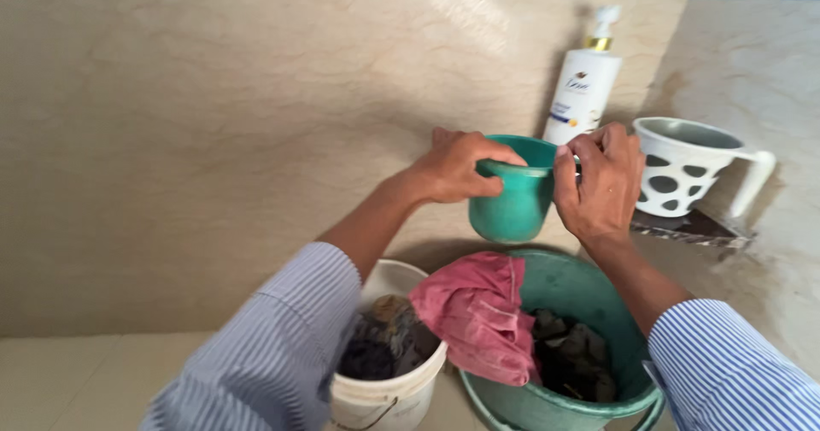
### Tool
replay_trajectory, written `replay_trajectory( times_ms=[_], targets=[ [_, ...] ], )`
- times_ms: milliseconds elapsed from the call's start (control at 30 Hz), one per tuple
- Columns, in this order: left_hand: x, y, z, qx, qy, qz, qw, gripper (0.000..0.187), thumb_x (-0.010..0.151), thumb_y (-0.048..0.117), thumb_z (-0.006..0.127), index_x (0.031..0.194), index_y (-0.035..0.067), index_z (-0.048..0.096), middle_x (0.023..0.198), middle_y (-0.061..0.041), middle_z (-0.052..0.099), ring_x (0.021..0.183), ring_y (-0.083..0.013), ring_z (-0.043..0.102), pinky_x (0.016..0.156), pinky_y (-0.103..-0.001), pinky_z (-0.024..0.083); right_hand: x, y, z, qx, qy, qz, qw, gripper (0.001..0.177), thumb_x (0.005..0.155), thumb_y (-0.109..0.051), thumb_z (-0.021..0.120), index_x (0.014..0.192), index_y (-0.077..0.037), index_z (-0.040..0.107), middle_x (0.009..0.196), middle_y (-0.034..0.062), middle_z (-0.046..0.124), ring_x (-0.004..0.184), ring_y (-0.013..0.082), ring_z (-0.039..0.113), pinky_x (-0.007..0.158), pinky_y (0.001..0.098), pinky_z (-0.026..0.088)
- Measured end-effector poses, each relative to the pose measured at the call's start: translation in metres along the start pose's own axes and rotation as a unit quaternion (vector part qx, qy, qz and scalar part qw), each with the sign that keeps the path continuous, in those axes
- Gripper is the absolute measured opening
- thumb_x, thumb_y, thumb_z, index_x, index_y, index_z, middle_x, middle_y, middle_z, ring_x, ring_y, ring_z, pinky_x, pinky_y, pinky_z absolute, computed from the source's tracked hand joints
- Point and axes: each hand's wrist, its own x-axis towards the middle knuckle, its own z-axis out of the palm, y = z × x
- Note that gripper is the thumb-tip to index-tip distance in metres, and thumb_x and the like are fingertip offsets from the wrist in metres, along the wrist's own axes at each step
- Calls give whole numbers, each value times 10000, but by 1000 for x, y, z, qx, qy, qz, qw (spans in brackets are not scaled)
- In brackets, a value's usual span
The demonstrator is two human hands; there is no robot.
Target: The person washes their hands using a pink bar of soap and water from a wall-mounted tap. They then wash their hands again using a brown bar of soap. Finally, they rinse their hands using water from a green cup and place the cup on a shelf.
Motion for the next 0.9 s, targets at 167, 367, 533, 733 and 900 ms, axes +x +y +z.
replay_trajectory(
  times_ms=[167, 367, 533, 733, 900],
  targets=[
    [30, 10, 21, -30, 43, 71, 996, 436, 733, 241, 713, 1166, 247, 764, 1123, -91, 744, 1110, -299, 657, 966, -549, 369, 1, 26, -22, -65, -14, -3, 998, 187, 1041, -232, 602, 1014, -78, 704, 1130, 92, 544, 1114, 312, 466, 968, 499, 298],
    [56, 10, 33, -59, 59, 159, 984, 393, 792, 93, 735, 1176, 171, 746, 1126, -122, 751, 1093, -328, 670, 970, -426, 543, 6, 42, -35, -81, -32, 0, 996, 206, 1030, -259, 602, 1016, -83, 708, 1129, 81, 547, 1122, 292, 474, 955, 523, 274],
    [66, 16, 35, -70, 29, 119, 990, 366, 810, 47, 765, 1163, 144, 742, 1120, -141, 739, 1076, -318, 700, 940, -420, 554, 8, 52, -40, -88, -61, -10, 994, 208, 1007, -261, 598, 1001, -85, 709, 1110, 78, 545, 1130, 283, 480, 976, 520, 276],
    [71, 20, 46, -59, 18, 103, 993, 352, 821, 42, 767, 1158, 138, 745, 1144, -144, 737, 1096, -324, 691, 943, -428, 546, 4, 60, -43, -90, -99, -11, 991, 188, 980, -260, 577, 1031, -111, 680, 1112, 77, 545, 1125, 287, 470, 983, 523, 274],
    [80, 16, 58, -65, 8, 85, 994, 343, 829, 37, 761, 1156, 140, 741, 1148, -126, 744, 1091, -306, 701, 933, -419, 557, -1, 73, -49, -100, -107, 4, 989, 203, 986, -245, 556, 1127, -126, 640, 1119, 94, 533, 1131, 290, 461, 990, 522, 281]
  ],
)
